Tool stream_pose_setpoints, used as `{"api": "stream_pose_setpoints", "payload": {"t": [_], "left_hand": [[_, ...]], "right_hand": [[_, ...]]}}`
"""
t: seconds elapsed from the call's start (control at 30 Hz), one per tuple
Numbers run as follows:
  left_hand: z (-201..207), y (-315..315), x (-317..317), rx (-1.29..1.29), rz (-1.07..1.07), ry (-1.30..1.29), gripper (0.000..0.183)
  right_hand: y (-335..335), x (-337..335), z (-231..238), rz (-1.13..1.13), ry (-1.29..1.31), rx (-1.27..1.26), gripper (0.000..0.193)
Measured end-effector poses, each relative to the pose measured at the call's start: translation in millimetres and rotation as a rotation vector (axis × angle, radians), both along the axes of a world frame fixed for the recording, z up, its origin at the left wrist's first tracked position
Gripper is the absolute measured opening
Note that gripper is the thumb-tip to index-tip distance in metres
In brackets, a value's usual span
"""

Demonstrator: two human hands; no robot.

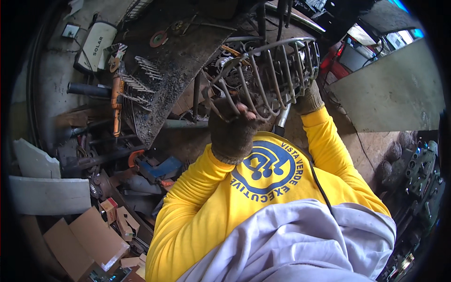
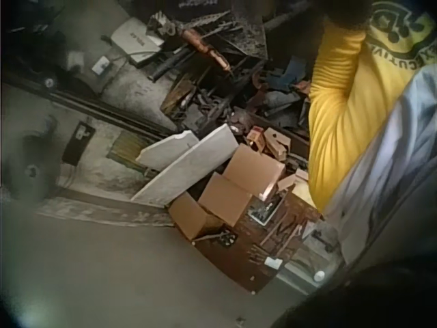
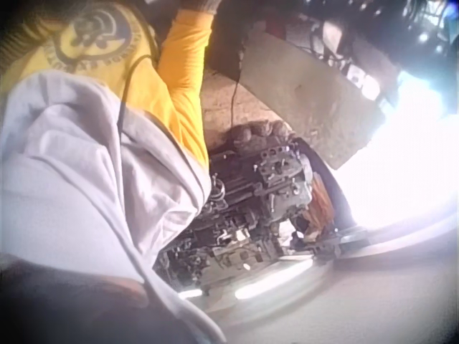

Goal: The person hammers a metal grill structure with a hammer and then uses an angle grinder on the metal while holding the grill with a gloved hand.

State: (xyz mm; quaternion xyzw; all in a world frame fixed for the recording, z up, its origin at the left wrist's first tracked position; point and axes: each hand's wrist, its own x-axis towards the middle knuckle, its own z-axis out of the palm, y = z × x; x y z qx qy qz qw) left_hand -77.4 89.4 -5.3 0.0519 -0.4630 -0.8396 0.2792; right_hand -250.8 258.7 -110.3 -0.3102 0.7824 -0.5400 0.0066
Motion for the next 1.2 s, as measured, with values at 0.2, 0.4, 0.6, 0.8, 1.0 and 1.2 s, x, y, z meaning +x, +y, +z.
{"api": "stream_pose_setpoints", "payload": {"t": [0.2, 0.4, 0.6, 0.8, 1.0, 1.2], "left_hand": [[26, 1, 8, 0.254, -0.431, 0.008, 0.042], [55, -20, 19, 0.170, -0.959, -0.296, 0.104], [101, -10, -1, 0.013, -1.061, -0.562, 0.107], [143, 32, -52, -0.983, -1.082, -0.527, 0.085], [120, 23, -54, -1.298, -0.882, -0.458, 0.042], [128, -17, -66, -1.057, -0.817, -0.416, 0.039]], "right_hand": [[-4, 4, 34, 0.193, -0.921, -0.948, 0.028], [-1, 22, 65, 0.269, -1.195, -1.088, 0.026], [-13, 29, 79, 0.292, -1.465, -1.119, 0.026], [-60, -13, -10, 0.002, -1.205, -0.610, 0.031], [-54, -10, 21, -0.116, -0.948, -0.247, 0.049], [-17, -20, 45, -0.235, -0.906, -0.141, 0.045]]}}
